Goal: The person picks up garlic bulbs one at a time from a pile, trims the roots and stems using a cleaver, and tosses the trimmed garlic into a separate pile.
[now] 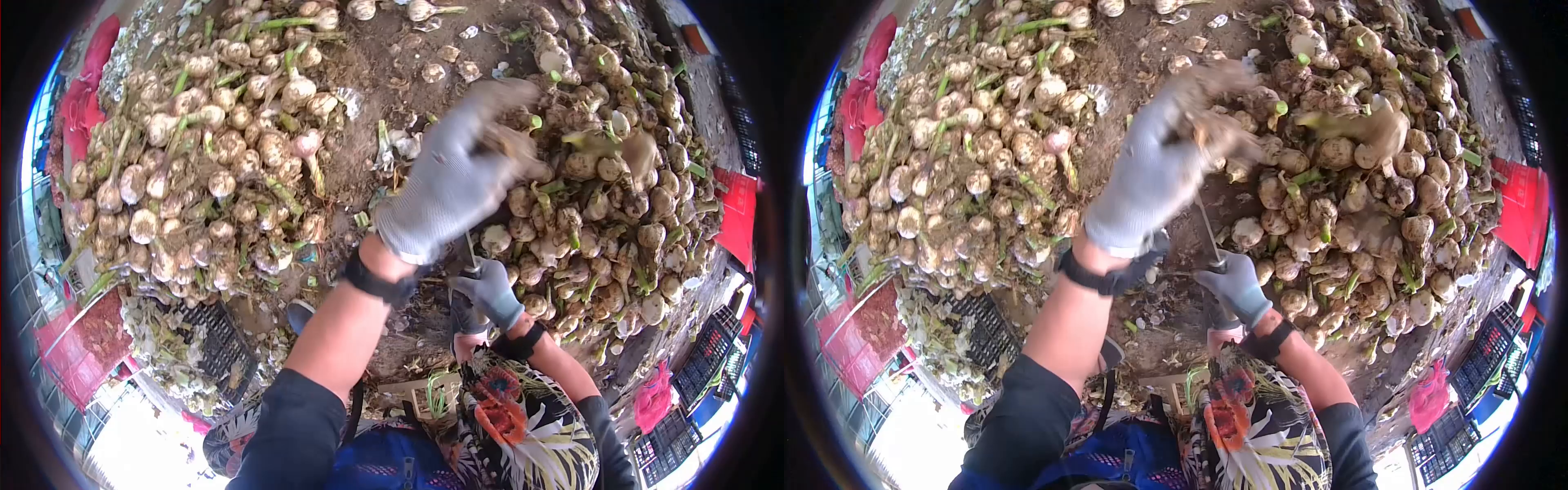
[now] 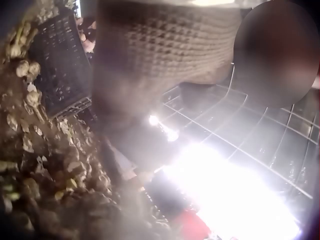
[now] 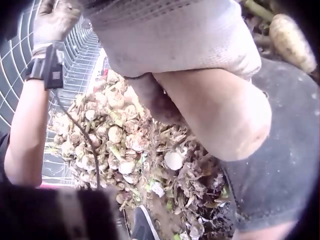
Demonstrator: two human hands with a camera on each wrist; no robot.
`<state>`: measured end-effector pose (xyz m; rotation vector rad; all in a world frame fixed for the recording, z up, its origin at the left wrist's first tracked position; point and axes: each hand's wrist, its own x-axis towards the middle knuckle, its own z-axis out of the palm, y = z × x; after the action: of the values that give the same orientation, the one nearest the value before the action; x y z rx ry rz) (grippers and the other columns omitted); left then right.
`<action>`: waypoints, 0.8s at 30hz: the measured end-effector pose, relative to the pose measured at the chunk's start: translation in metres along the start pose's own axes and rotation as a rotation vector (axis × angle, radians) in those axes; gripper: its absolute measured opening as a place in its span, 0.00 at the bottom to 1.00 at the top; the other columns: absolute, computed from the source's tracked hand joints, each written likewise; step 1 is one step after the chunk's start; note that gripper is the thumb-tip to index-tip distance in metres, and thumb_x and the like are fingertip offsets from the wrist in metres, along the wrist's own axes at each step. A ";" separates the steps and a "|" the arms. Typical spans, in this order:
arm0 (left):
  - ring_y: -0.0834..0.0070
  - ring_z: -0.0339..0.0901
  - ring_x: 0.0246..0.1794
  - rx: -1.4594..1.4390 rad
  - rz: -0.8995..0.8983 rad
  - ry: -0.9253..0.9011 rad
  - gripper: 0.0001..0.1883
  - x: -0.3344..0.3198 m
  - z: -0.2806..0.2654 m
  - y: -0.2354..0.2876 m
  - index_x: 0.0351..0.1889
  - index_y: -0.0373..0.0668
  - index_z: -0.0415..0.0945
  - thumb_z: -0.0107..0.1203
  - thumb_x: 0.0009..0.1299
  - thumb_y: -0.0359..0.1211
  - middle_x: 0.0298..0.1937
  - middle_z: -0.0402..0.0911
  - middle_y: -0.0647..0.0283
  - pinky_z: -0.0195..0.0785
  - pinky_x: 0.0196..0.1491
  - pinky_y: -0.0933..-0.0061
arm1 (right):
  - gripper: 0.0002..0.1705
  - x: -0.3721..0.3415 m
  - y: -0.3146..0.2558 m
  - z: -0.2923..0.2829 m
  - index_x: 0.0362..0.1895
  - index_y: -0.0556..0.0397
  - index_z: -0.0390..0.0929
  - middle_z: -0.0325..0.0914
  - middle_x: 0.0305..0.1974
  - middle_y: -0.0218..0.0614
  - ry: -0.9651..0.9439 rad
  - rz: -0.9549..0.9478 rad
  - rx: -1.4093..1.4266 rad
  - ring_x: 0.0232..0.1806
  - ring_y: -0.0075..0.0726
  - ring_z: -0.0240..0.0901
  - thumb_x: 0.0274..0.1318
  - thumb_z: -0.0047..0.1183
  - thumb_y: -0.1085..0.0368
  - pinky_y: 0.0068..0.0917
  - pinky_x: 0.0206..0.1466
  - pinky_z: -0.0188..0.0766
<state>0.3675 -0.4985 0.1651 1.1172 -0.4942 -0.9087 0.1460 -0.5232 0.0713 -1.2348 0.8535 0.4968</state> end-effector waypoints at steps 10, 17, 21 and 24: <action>0.55 0.83 0.40 1.207 -0.327 0.167 0.14 -0.114 -0.061 -0.112 0.44 0.46 0.80 0.61 0.59 0.25 0.45 0.82 0.57 0.76 0.42 0.61 | 0.11 -0.001 -0.010 -0.020 0.43 0.58 0.83 0.81 0.30 0.23 0.312 -0.089 0.279 0.27 0.14 0.71 0.54 0.62 0.74 0.16 0.30 0.68; 0.81 0.76 0.45 0.609 -0.327 0.310 0.23 -0.163 -0.042 -0.087 0.59 0.37 0.74 0.48 0.64 0.18 0.46 0.81 0.65 0.70 0.48 0.78 | 0.16 0.017 -0.036 0.018 0.51 0.57 0.83 0.84 0.37 0.23 0.049 -0.211 0.374 0.33 0.14 0.74 0.59 0.66 0.68 0.17 0.39 0.73; 0.84 0.75 0.41 -0.017 -0.469 0.342 0.20 -0.149 -0.029 -0.050 0.57 0.38 0.72 0.55 0.65 0.21 0.43 0.79 0.68 0.72 0.46 0.78 | 0.16 0.014 -0.057 0.024 0.50 0.54 0.82 0.85 0.38 0.26 -0.021 -0.292 0.283 0.37 0.15 0.76 0.57 0.66 0.68 0.20 0.40 0.75; 0.83 0.76 0.43 0.240 -0.451 0.332 0.21 -0.156 -0.036 -0.048 0.57 0.38 0.70 0.57 0.65 0.20 0.47 0.79 0.68 0.73 0.48 0.77 | 0.19 -0.005 -0.069 0.016 0.47 0.47 0.82 0.83 0.37 0.39 0.229 -0.637 -0.495 0.38 0.38 0.84 0.49 0.67 0.66 0.30 0.40 0.78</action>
<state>0.2886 -0.3572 0.1218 1.6048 -0.0739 -1.0403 0.1987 -0.5273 0.1193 -1.9515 0.4844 0.0408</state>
